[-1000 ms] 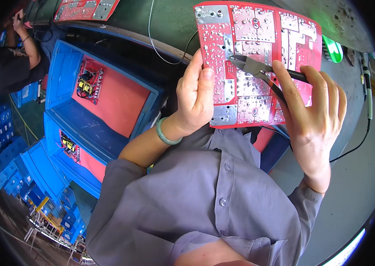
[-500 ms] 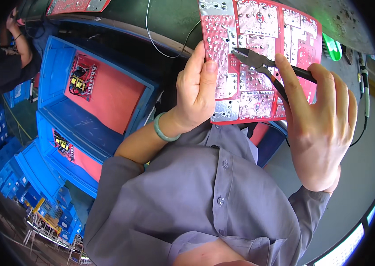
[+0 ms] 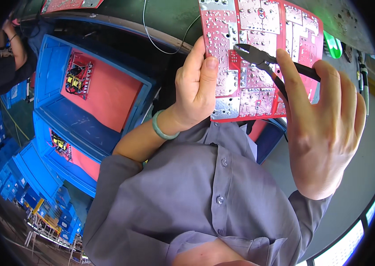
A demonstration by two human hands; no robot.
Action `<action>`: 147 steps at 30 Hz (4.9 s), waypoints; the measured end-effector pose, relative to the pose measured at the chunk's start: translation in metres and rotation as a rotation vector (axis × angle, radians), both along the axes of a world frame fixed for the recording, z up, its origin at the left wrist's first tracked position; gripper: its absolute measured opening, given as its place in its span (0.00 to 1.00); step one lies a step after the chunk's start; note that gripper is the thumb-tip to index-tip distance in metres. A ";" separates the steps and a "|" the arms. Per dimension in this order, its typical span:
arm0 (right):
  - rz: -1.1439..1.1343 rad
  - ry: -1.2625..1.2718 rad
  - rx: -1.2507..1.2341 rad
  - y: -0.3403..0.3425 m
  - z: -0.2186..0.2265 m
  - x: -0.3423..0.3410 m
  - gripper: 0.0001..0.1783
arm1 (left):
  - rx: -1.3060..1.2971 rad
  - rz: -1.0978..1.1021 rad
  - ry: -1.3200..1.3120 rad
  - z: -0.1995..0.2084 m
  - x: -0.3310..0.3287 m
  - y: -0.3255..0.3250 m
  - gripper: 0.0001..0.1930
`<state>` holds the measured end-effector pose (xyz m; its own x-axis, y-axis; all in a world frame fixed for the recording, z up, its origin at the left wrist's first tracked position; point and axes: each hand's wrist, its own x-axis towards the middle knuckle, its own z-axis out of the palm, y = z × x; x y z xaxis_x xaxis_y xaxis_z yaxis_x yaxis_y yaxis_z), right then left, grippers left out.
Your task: Assembling components on a printed circuit board by cleaning leads, trimming them with wire cutters, and soldering connections.
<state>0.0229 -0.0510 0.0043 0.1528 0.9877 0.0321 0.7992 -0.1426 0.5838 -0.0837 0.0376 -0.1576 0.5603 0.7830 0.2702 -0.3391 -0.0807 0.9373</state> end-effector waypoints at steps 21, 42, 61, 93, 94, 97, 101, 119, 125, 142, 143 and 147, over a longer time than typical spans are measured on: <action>0.373 0.776 0.119 0.027 -0.011 0.061 0.15 | -0.039 -0.033 -0.062 0.003 0.004 0.005 0.18; -0.477 0.932 0.616 -0.087 -0.045 0.093 0.24 | -0.117 -0.109 -0.041 -0.002 -0.005 -0.001 0.21; -0.235 0.524 0.462 -0.089 -0.045 0.070 0.30 | -0.080 -0.126 -0.032 0.005 -0.004 -0.001 0.22; -0.044 0.080 0.334 -0.026 -0.018 0.085 0.25 | -0.023 -0.139 -0.068 -0.012 -0.011 0.001 0.25; -0.012 0.077 0.336 -0.024 -0.019 0.089 0.25 | -0.019 -0.129 -0.065 -0.011 -0.011 0.001 0.25; 0.036 0.069 0.332 -0.022 -0.018 0.099 0.25 | -0.008 -0.130 -0.045 -0.008 -0.011 0.002 0.25; 0.109 0.087 0.351 -0.021 -0.021 0.105 0.24 | 0.010 -0.127 -0.034 -0.007 -0.010 0.003 0.25; -0.368 0.277 0.477 -0.120 -0.041 0.108 0.28 | 0.011 -0.098 -0.026 -0.005 -0.012 -0.001 0.26; -0.739 0.353 0.276 -0.153 -0.073 0.139 0.31 | -0.064 -0.118 -0.031 0.001 -0.008 -0.001 0.24; -0.299 0.719 0.598 -0.048 -0.090 0.190 0.23 | -0.325 -0.126 0.072 0.024 -0.004 0.004 0.19; -0.362 0.769 0.564 -0.051 -0.091 0.190 0.23 | -0.320 -0.137 0.076 0.024 -0.004 0.004 0.19; -0.414 0.747 0.658 -0.068 -0.071 0.157 0.22 | -0.360 -0.164 0.098 0.028 -0.003 0.006 0.20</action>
<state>0.1801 -0.1187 -0.0671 0.6725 0.6773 0.2984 0.7389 -0.5919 -0.3218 -0.0862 0.0438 -0.1291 0.6951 0.7158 -0.0660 -0.2278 0.3065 0.9242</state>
